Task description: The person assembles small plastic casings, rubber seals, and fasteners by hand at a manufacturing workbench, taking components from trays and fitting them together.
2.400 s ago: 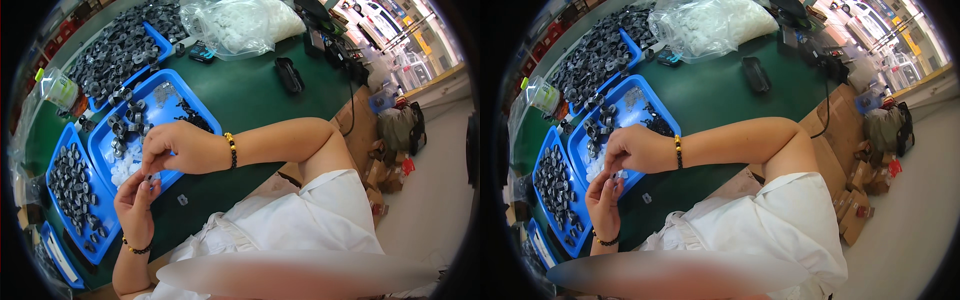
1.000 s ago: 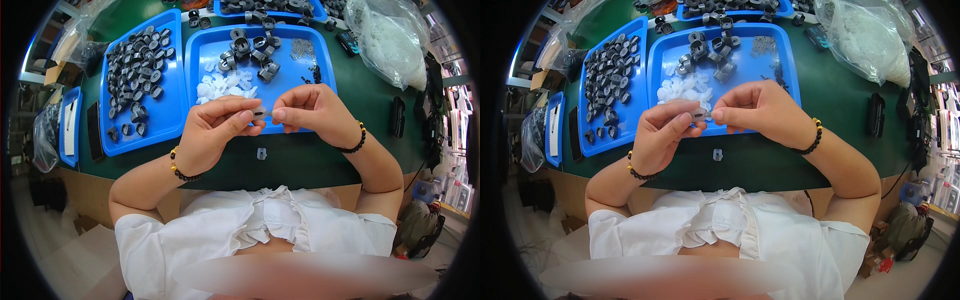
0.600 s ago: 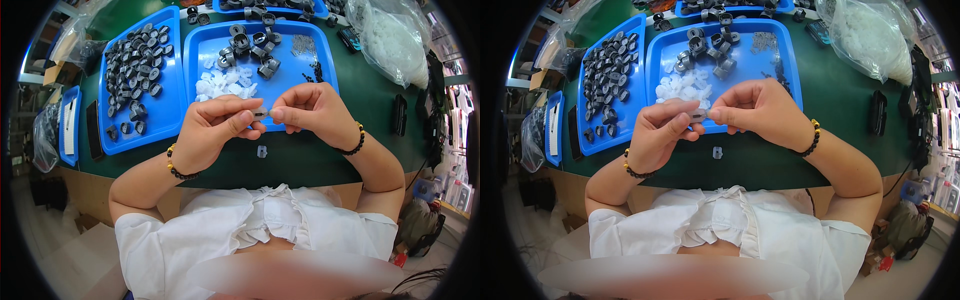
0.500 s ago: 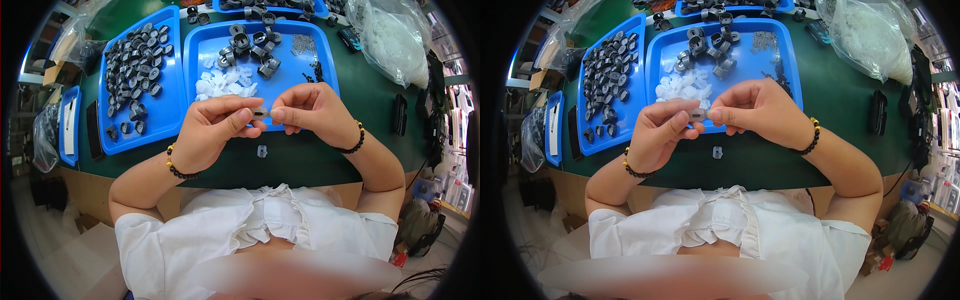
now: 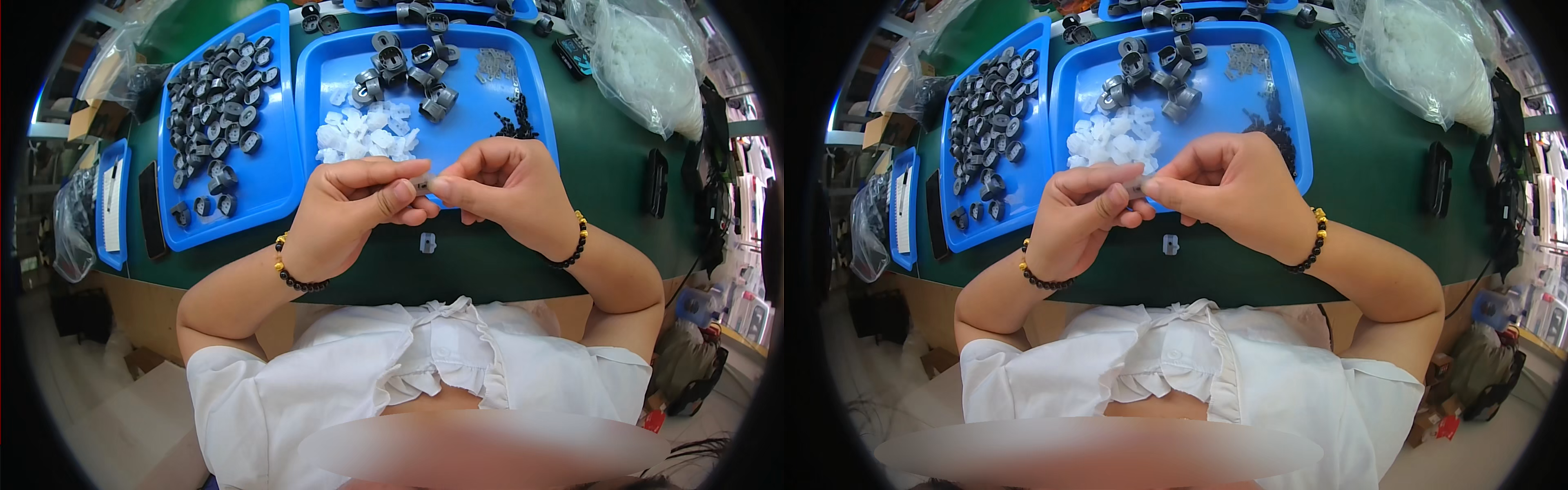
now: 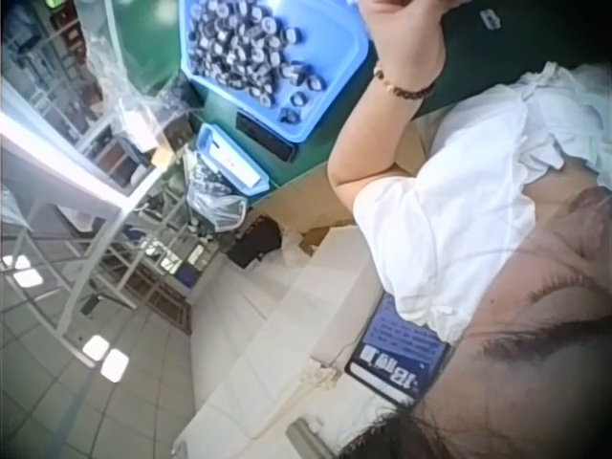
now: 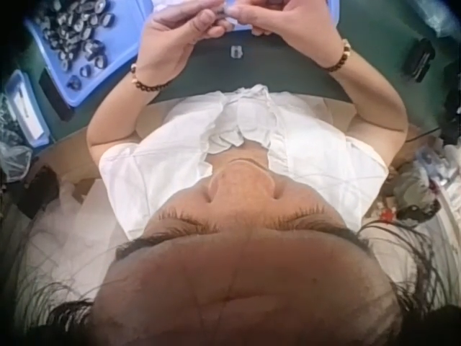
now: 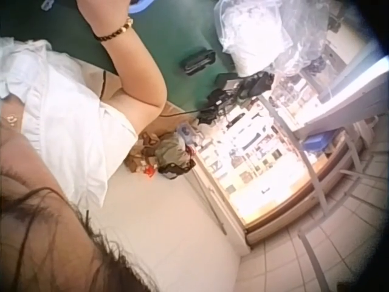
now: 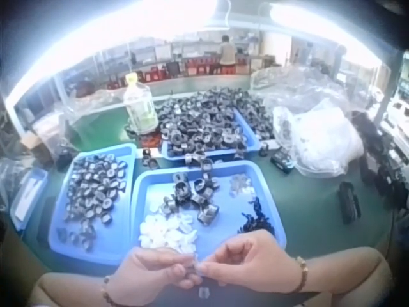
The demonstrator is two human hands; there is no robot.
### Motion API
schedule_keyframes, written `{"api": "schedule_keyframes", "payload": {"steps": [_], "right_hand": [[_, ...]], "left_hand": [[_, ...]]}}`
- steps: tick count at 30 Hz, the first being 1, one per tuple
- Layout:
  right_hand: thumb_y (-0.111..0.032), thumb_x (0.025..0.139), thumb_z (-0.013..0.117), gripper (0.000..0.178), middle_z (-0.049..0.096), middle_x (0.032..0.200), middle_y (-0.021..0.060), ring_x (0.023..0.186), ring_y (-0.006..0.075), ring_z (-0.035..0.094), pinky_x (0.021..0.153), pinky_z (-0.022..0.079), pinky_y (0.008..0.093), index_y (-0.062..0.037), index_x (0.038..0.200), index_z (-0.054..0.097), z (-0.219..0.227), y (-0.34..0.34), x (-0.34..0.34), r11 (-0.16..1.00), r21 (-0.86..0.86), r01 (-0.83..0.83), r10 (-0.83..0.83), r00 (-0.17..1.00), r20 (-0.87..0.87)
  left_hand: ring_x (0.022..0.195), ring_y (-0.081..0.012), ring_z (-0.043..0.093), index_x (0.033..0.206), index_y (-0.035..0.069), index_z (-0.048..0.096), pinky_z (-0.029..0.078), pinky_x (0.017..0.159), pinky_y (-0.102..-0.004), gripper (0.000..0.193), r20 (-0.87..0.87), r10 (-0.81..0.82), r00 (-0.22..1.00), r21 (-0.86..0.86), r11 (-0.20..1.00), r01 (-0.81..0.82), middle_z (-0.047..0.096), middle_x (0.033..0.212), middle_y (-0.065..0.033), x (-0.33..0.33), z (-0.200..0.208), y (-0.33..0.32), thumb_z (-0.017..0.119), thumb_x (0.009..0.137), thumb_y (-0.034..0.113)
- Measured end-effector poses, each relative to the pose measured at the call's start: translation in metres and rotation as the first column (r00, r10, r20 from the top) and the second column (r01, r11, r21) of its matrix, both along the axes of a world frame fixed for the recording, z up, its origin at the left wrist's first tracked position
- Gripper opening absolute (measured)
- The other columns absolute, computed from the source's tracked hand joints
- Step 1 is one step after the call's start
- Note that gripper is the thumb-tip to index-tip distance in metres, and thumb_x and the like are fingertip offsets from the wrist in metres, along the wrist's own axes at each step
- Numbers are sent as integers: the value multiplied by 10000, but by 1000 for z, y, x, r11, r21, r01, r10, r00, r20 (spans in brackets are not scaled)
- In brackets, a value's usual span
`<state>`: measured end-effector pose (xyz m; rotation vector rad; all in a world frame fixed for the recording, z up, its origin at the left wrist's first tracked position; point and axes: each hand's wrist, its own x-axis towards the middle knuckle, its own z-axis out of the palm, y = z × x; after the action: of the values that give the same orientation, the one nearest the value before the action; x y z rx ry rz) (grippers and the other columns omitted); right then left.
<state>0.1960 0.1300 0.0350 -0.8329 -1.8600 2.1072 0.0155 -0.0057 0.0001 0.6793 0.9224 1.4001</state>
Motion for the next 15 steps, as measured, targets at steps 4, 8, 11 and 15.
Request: {"api": "schedule_keyframes", "payload": {"steps": [4,8,11,15], "right_hand": [[-196,842,778,243,697,744,38,623,50,619,555,479,182,33,855,701,-2,-1,0,999,31,11,-10,1000,-13],[-193,840,779,237,690,725,29,619,43,610,546,465,178,30,846,702,-3,-2,-2,998,62,23,-22,1000,-16],[-187,839,779,230,690,723,28,621,42,610,547,467,179,30,842,701,-4,-2,-2,998,64,22,-21,1000,-23],[-184,839,779,228,691,726,29,623,43,611,548,469,180,31,843,701,-5,-2,-2,997,65,28,-26,999,-24]], "left_hand": [[916,-224,703,1226,-45,620,577,801,-277,304,21,13,1000,-22,1000,-12,689,1026,-163,1,-1,0,626,948,79],[905,-224,706,1226,-37,622,577,799,-275,297,28,24,999,-30,999,-23,698,1007,-171,1,-2,0,620,952,77],[907,-224,706,1223,-37,624,578,799,-276,292,31,26,999,-32,999,-25,697,1013,-175,1,-3,0,617,953,74],[907,-223,706,1222,-37,623,578,797,-276,289,37,33,999,-44,999,-32,697,1009,-175,2,-2,0,614,955,72]]}}
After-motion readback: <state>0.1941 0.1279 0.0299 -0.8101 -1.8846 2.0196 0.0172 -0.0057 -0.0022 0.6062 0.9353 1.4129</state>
